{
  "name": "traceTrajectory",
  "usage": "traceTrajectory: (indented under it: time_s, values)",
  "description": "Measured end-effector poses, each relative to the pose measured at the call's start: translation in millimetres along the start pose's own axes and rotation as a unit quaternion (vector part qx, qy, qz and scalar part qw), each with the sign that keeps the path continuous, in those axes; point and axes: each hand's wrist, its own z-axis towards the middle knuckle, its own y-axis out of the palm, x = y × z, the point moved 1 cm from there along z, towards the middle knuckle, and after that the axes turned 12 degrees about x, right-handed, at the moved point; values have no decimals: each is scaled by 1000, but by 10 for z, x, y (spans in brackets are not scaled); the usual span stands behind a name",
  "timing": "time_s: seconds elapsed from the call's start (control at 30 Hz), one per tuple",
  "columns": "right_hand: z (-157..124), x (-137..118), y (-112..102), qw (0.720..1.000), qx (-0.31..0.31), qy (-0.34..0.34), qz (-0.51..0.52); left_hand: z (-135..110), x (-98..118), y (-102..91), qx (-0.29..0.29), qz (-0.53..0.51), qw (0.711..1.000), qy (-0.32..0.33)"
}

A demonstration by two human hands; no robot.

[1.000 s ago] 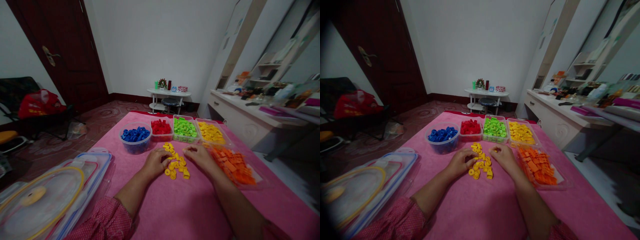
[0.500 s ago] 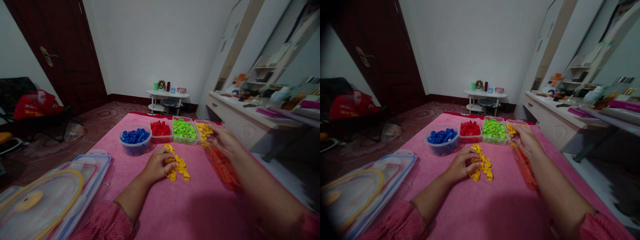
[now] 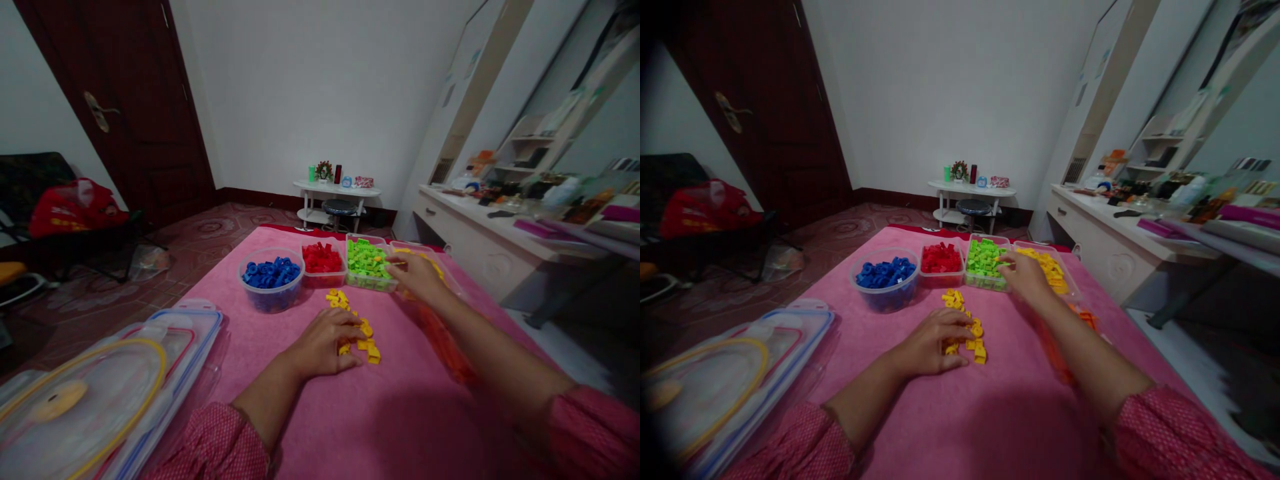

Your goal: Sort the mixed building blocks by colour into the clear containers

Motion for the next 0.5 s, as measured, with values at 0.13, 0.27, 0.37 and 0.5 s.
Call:
traceTrajectory:
  time_s: [0.13, 0.27, 0.37, 0.5]
  values:
    - [-412, 72, 520, 978, -150, -113, -96, 2, -7, 27, 32, -4, 999, -16]
    - [-632, 235, 825, 938, -199, -187, -215, 3, -1, 0, 86, -13, 995, -51]
    - [-704, 291, 899, 935, -206, -201, -205, 0, -28, -46, 136, -16, 985, -104]
    - [-773, 212, 861, 942, -290, -157, -63, 3, -119, -111, 230, 13, 959, -167]
